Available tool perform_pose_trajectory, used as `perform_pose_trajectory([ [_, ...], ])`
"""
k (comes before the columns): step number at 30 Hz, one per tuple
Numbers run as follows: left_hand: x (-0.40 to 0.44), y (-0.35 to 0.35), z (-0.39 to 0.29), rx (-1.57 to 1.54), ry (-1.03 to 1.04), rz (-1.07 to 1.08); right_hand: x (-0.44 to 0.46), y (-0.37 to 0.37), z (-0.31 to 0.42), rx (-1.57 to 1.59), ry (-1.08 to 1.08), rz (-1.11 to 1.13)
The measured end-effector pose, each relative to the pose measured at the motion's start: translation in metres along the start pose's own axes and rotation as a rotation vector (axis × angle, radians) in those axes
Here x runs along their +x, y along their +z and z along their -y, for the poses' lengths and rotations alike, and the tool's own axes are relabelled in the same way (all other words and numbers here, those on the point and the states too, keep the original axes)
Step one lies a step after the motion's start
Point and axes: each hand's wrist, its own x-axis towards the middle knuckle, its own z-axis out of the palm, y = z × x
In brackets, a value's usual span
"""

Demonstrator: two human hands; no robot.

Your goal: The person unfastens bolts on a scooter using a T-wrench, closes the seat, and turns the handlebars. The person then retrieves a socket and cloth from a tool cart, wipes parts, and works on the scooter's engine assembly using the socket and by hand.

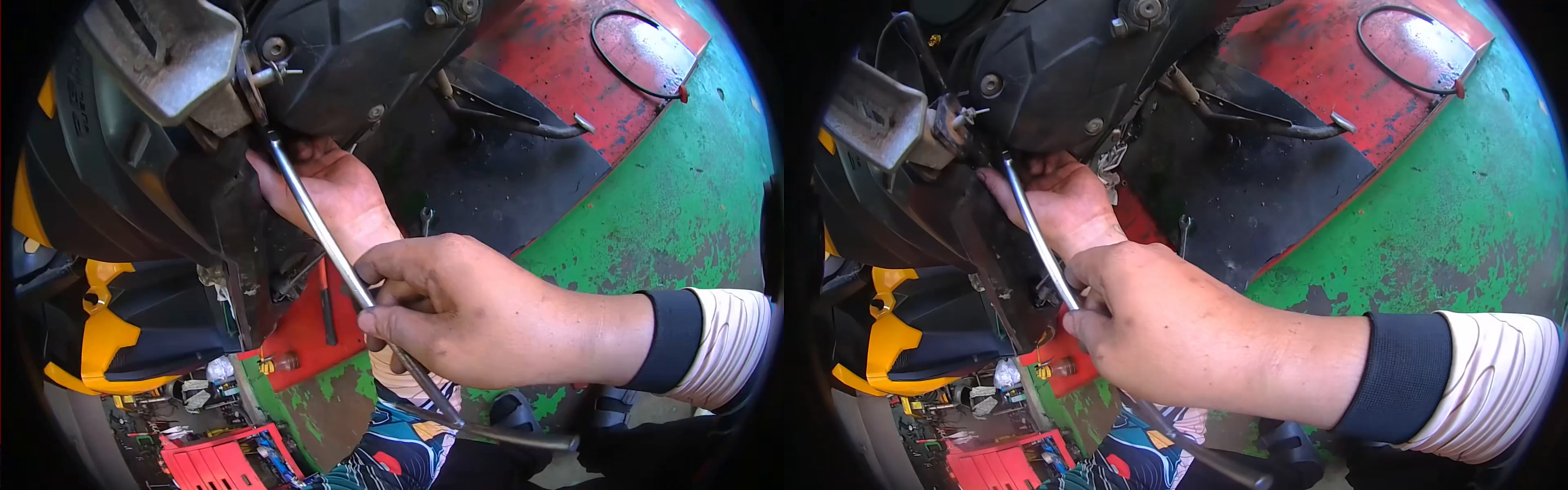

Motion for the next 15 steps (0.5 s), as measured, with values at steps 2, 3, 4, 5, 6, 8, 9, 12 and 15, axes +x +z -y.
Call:
perform_pose_trajectory([
  [2, -0.002, 0.0, -0.001, -0.025, 0.021, -0.052, -0.003, -0.001, -0.002, -0.038, 0.007, 0.003],
  [3, -0.002, 0.006, 0.002, -0.045, 0.024, -0.096, -0.005, -0.005, 0.005, -0.06, 0.03, 0.0],
  [4, 0.0, 0.008, 0.0, -0.04, 0.031, -0.092, -0.004, -0.006, 0.006, -0.059, 0.024, 0.007],
  [5, 0.001, 0.009, -0.002, -0.007, 0.034, -0.134, -0.003, -0.008, 0.006, -0.046, 0.026, 0.001],
  [6, 0.002, 0.01, -0.003, 0.026, 0.033, -0.178, -0.003, -0.009, 0.006, -0.03, 0.031, -0.009],
  [8, 0.001, 0.013, -0.004, 0.056, 0.036, -0.22, -0.003, -0.011, 0.007, -0.02, 0.033, -0.017],
  [9, -0.003, 0.014, -0.005, 0.071, 0.032, -0.2, -0.003, -0.011, 0.007, -0.043, 0.02, -0.034],
  [12, -0.009, 0.017, -0.007, 0.091, 0.025, -0.16, -0.003, -0.011, 0.009, -0.099, -0.005, -0.07],
  [15, -0.011, 0.018, -0.007, 0.052, 0.0, -0.172, -0.005, -0.008, 0.011, -0.138, 0.03, -0.096],
])
